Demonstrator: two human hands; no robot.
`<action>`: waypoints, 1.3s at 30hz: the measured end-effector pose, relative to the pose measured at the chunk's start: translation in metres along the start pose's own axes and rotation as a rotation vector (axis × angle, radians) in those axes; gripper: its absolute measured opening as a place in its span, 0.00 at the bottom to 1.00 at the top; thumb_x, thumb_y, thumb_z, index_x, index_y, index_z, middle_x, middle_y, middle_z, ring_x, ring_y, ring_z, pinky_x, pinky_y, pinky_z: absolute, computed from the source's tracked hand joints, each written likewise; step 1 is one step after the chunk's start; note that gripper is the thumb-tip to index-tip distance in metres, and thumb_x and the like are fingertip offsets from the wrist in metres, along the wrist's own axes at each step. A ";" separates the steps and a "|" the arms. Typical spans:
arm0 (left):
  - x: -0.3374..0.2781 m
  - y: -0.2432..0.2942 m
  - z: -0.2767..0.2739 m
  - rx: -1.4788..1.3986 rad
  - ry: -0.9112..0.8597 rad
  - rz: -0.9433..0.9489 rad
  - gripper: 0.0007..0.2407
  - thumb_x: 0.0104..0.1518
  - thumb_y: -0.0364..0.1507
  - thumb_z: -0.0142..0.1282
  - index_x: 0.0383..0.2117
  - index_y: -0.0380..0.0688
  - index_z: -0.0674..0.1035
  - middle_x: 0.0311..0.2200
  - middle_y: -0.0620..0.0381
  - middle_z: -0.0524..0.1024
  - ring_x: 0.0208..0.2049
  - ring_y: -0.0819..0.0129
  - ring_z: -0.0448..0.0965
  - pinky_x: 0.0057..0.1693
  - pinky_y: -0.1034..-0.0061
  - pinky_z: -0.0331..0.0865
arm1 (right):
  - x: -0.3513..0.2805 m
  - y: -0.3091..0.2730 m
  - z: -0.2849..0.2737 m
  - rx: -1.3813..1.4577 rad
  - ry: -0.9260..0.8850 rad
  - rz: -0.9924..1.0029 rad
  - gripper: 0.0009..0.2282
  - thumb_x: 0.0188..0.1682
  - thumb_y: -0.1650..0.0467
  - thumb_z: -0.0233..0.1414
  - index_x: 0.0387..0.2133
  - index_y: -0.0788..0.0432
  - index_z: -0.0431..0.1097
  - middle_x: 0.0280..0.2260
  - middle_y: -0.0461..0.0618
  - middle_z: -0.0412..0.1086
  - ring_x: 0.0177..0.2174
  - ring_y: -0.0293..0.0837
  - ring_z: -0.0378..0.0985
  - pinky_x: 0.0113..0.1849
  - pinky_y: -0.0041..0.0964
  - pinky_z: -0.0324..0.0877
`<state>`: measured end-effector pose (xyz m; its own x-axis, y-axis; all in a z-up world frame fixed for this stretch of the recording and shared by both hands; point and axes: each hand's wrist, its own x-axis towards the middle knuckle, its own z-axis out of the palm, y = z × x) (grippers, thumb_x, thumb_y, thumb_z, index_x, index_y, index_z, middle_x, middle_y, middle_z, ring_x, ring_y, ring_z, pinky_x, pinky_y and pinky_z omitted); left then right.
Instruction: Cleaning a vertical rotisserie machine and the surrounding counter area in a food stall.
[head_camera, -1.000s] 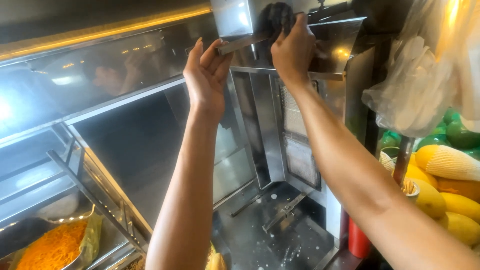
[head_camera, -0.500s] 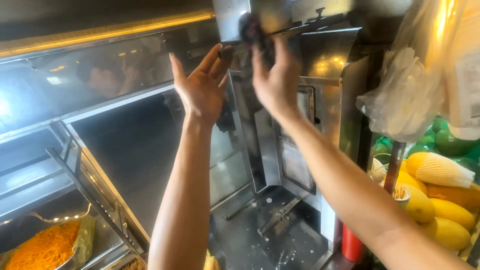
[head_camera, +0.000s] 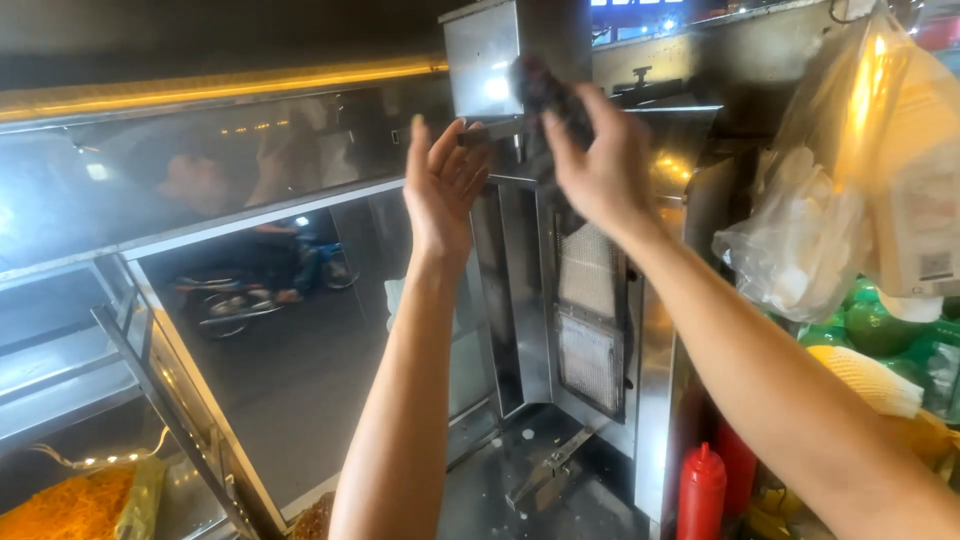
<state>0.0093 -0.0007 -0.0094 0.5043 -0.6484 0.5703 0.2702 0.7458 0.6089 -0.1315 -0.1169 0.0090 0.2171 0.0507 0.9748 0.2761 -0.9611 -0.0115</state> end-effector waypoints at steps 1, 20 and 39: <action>-0.004 0.002 0.007 0.181 0.088 0.071 0.36 0.53 0.53 0.48 0.61 0.35 0.73 0.56 0.39 0.76 0.59 0.49 0.75 0.68 0.59 0.61 | 0.007 0.012 -0.011 -0.103 0.066 0.119 0.05 0.56 0.78 0.53 0.43 0.68 0.69 0.29 0.51 0.72 0.19 0.41 0.73 0.20 0.30 0.69; -0.011 -0.028 -0.001 0.460 0.098 0.304 0.15 0.58 0.22 0.56 0.51 0.33 0.80 0.47 0.47 0.84 0.49 0.65 0.83 0.59 0.76 0.73 | 0.049 0.037 -0.012 -0.359 -0.302 0.011 0.11 0.53 0.78 0.57 0.48 0.66 0.75 0.25 0.55 0.74 0.17 0.43 0.74 0.16 0.33 0.64; 0.015 -0.022 -0.085 0.386 0.352 0.253 0.24 0.57 0.18 0.44 0.64 0.36 0.71 0.58 0.33 0.74 0.61 0.40 0.72 0.64 0.48 0.67 | -0.058 0.011 0.123 0.039 0.062 0.269 0.13 0.52 0.78 0.56 0.51 0.66 0.74 0.41 0.69 0.76 0.46 0.66 0.77 0.44 0.55 0.72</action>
<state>0.0811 -0.0135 -0.0612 0.7744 -0.3179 0.5471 -0.1797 0.7185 0.6719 -0.0256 -0.0974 -0.0747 0.2298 -0.2229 0.9474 0.2524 -0.9264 -0.2793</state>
